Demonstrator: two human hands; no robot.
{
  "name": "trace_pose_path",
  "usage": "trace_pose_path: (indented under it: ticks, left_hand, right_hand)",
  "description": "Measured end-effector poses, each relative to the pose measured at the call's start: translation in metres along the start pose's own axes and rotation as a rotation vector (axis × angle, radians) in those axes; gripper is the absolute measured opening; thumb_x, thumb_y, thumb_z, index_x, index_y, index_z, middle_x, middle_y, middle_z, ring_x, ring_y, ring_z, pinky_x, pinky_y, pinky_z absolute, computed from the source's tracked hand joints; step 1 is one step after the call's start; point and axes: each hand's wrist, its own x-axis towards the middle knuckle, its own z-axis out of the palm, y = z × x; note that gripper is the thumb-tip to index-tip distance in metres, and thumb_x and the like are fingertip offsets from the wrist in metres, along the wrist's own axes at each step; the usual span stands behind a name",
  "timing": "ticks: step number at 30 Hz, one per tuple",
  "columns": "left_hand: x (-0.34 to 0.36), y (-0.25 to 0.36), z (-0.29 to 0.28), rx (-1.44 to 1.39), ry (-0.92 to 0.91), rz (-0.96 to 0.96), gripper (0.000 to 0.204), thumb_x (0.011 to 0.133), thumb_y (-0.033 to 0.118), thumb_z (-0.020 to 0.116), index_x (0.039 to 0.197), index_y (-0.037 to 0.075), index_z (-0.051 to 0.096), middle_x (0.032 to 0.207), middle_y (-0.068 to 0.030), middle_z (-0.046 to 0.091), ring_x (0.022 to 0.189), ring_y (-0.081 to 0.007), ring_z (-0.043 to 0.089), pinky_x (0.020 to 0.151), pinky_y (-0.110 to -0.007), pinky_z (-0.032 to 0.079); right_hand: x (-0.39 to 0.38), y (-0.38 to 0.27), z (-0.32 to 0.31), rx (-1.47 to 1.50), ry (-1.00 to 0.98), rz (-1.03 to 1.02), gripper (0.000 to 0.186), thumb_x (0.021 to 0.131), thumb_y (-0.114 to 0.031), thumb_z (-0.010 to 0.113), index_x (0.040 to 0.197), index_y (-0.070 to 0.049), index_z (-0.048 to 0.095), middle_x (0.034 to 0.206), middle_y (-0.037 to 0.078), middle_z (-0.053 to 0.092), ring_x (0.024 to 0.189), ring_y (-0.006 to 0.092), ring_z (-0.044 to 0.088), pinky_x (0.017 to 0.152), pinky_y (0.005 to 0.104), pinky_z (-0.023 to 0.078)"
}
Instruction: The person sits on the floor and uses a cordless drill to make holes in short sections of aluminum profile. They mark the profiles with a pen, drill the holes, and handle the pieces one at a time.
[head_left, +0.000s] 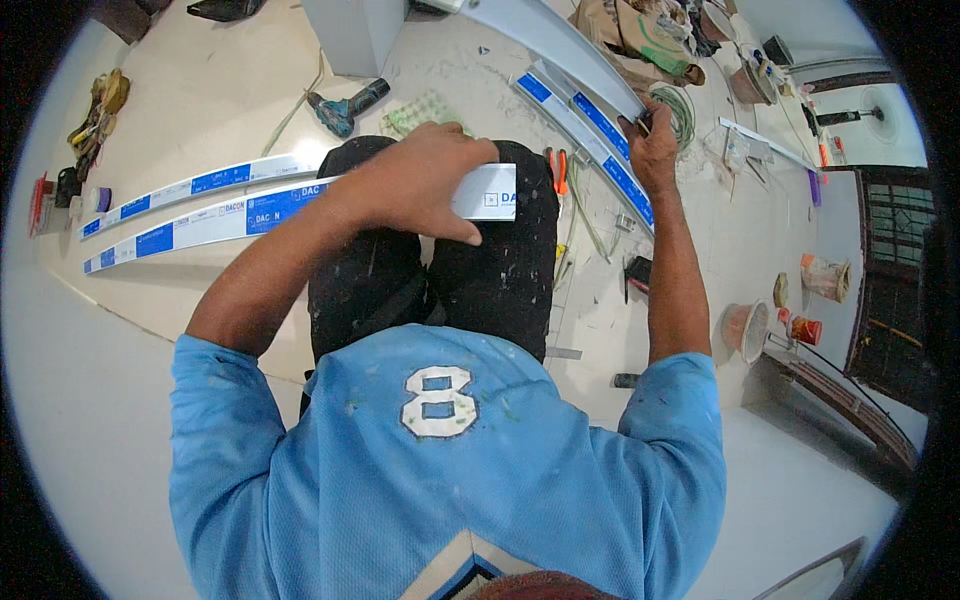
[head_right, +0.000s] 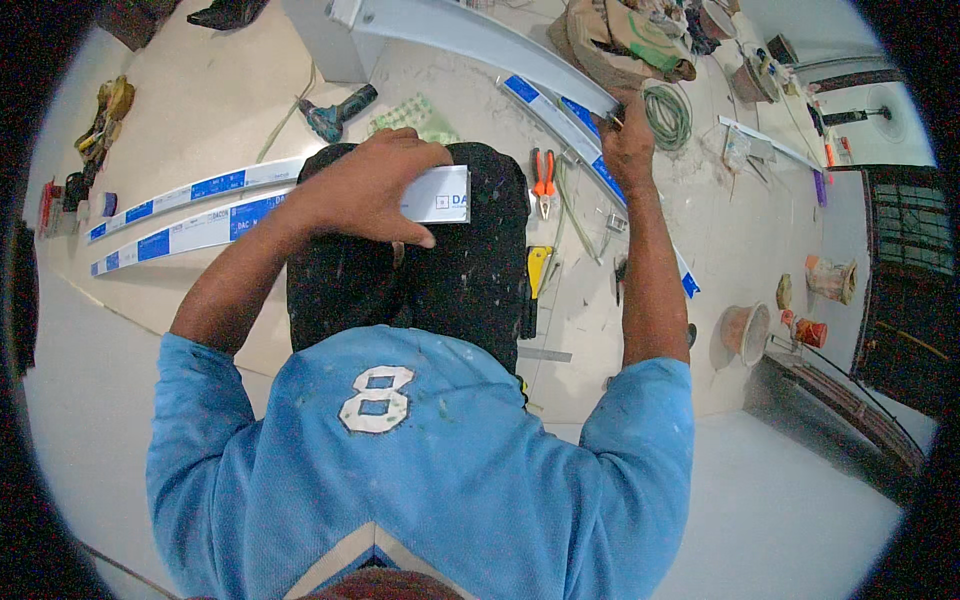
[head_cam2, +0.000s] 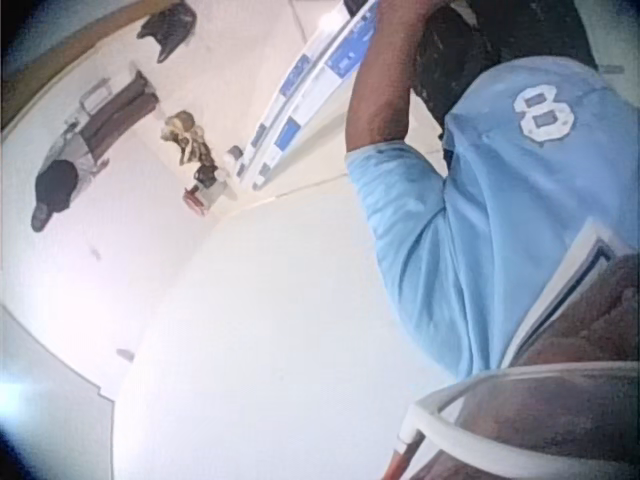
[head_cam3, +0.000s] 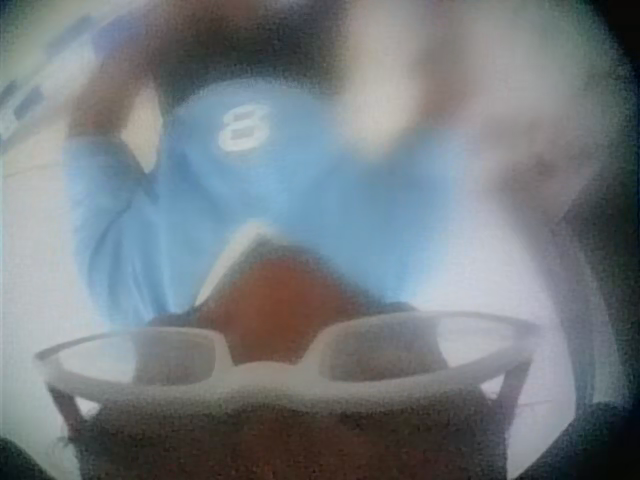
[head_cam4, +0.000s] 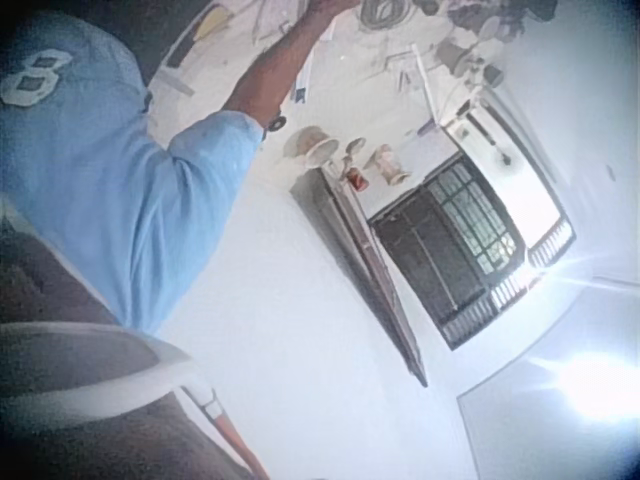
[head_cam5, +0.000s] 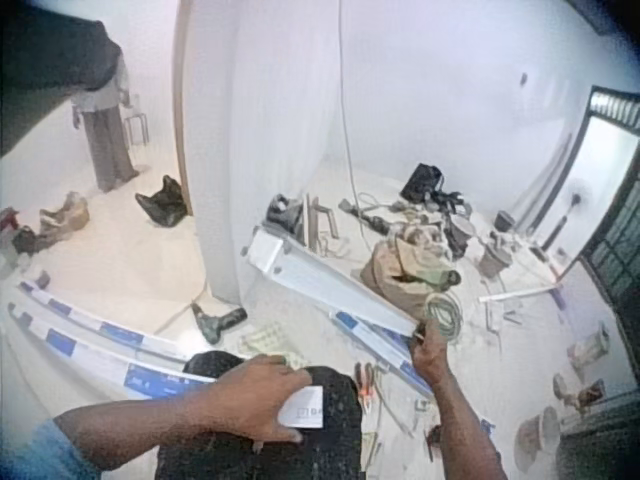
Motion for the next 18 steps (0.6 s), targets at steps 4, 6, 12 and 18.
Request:
trace_pose_path:
  ticks: [4,6,12,18]
  left_hand:
    - [-0.014,-0.078,-0.027,-0.617,-0.009,-0.185,0.105,0.075,0.054,0.09,0.161,0.007,0.051,0.156,-0.0182,0.062,0.141,-0.035,0.06,0.119,-0.051,0.048]
    - [-0.018,-0.085,-0.044,-0.601,-0.057,-0.269,0.106,0.075,0.053,0.092,0.161,0.006,0.051,0.156,-0.0198,0.061,0.142,-0.0356,0.059,0.119,-0.048,0.049]
    - [-0.029,-0.012,-0.003,0.056,-0.084,-0.027,0.102,0.069,0.039,0.101,0.152,0.004,0.054,0.145,-0.0247,0.062,0.136,-0.0428,0.061,0.116,-0.049,0.05]
    - [-0.032,-0.033,-0.001,0.033,0.055,0.01,0.086,0.069,0.03,0.099,0.138,0.002,0.057,0.125,-0.022,0.064,0.12,-0.0439,0.065,0.102,-0.052,0.055]
  right_hand:
    - [0.02,-0.011,-0.011,-0.043,-0.045,-0.123,0.047,0.097,-0.008,0.081,0.137,-0.003,0.057,0.123,0.022,0.074,0.115,0.0351,0.075,0.099,0.045,0.059]
    - [0.026,-0.008,-0.012,-0.08,-0.013,-0.162,0.047,0.097,-0.008,0.081,0.138,-0.004,0.057,0.123,0.023,0.074,0.115,0.0355,0.075,0.098,0.0454,0.059]
    - [0.049,-0.013,-0.017,-0.096,0.025,-0.202,0.046,0.098,-0.014,0.081,0.137,-0.007,0.058,0.12,0.024,0.076,0.113,0.039,0.076,0.095,0.0471,0.059]
    - [0.054,-0.012,-0.019,-0.095,0.082,-0.186,0.045,0.098,-0.017,0.081,0.135,-0.007,0.058,0.117,0.024,0.076,0.108,0.0407,0.077,0.09,0.0489,0.059]
